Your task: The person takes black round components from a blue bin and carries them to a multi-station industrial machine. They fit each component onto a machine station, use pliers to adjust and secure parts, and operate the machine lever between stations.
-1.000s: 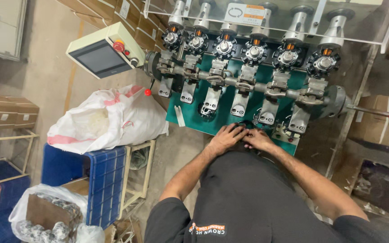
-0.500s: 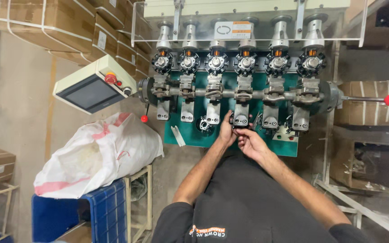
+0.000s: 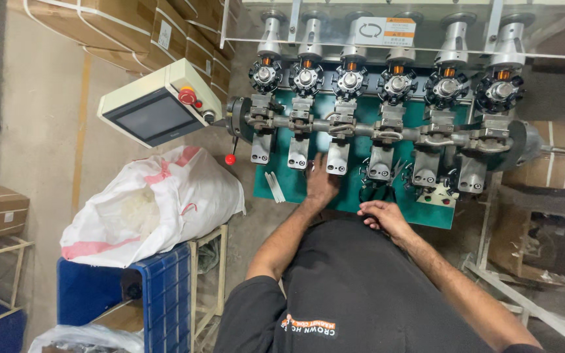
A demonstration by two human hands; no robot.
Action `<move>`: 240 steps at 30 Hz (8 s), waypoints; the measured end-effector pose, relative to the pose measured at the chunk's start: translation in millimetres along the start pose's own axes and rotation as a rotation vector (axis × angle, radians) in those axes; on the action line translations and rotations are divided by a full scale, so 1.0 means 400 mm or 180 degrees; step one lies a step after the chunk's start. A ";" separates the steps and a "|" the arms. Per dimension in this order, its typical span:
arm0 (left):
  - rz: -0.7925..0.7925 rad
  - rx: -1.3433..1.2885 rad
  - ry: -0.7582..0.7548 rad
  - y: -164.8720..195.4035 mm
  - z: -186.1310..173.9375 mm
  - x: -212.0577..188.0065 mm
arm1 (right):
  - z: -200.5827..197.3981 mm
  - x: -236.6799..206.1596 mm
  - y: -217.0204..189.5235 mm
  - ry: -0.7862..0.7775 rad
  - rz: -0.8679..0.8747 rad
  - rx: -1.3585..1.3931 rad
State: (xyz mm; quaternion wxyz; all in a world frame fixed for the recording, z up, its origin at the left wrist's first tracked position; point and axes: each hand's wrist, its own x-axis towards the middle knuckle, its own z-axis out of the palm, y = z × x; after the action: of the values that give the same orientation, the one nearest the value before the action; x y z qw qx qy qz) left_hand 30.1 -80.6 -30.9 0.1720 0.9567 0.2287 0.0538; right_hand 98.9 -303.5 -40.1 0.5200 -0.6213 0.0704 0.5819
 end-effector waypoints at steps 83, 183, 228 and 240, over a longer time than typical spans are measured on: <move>-0.2120 -0.7087 -0.1198 -0.239 -0.104 -0.021 | 0.433 0.187 -0.065 -0.0210 0.0016 0.1776; -0.2757 -0.2410 0.2859 -0.445 -0.194 0.059 | -0.543 -0.169 -0.151 0.4316 -0.2900 -0.2725; -0.3057 -0.5105 0.0833 -0.388 -0.199 -0.145 | 0.265 0.214 -0.247 0.0853 -0.1986 -0.4394; -0.2852 -0.5178 -0.0980 -0.442 -0.135 -0.201 | 0.333 0.193 -0.186 0.0939 -0.1242 -0.4122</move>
State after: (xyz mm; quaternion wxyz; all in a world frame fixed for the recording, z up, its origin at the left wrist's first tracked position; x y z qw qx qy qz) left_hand -125.5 47.1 -44.8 0.8204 0.3624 0.4424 -0.0011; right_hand 87.9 -133.3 -30.5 0.1246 -0.8806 -0.3342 0.3119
